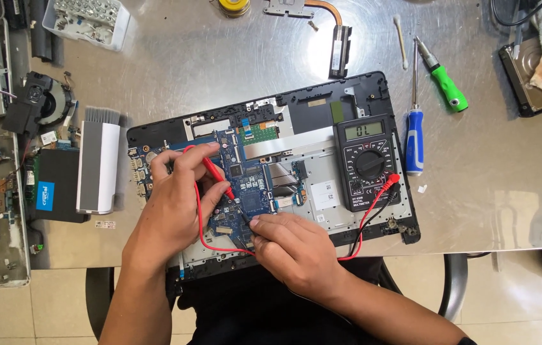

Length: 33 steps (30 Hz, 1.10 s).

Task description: Inspecting and testing a laptop motherboard using a multimeter after placing it in the chassis.

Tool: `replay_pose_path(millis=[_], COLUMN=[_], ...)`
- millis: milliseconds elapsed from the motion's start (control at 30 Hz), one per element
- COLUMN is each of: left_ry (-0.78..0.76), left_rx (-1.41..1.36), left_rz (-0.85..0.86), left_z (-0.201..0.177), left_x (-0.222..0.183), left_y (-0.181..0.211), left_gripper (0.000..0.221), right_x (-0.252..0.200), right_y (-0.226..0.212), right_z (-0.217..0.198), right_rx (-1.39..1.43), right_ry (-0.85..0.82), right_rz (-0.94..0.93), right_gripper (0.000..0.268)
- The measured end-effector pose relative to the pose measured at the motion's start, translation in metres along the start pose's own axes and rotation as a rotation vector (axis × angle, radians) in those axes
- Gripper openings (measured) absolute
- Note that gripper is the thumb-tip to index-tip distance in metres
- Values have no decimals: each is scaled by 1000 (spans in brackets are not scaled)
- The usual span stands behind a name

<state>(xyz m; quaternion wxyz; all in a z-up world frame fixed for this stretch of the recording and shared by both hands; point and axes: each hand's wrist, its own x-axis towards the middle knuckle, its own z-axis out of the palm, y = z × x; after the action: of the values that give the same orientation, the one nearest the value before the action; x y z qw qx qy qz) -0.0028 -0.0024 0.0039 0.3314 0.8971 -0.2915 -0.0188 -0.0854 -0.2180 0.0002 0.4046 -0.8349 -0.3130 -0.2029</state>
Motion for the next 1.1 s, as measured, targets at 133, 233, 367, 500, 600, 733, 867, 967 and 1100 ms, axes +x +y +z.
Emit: replay_pose_path(millis=[133,233,367,500,600,733,867,967,1100], left_ry=[0,-3,-13,-25,-11,-16,-14,-2,-9], left_rx=[3,4,12,-12,-16,-1,-15,6,-10], left_rz=[-2,4,13,9,20,23,18,28,12], left_z=[1,0,0,-2,-2,-1,-2,-2,-3], left_x=[1,2,3,4,4,4,3,2,1], left_y=[-1,-1,-2,-1,-1,-1,-1,0,2], left_gripper=[53,52,53,51,50,51,51,52,52], right_x=[0,2,3,1,0,0,1,1,-1], right_y=[-1,-2,-2,-2,-2,-2,-4,-4,-4], right_z=[0,0,-2,-2,-1,-1,0,0,2], right_rx=[-13,-24,-17,-21,-21,-39,-39,-53,-61], right_ry=[8,27,13,11,15,13,21,26,35], right_rz=[8,11,6,2,4,0,15,5,10], right_gripper=[15,15,13,11,12,11,13,13,15])
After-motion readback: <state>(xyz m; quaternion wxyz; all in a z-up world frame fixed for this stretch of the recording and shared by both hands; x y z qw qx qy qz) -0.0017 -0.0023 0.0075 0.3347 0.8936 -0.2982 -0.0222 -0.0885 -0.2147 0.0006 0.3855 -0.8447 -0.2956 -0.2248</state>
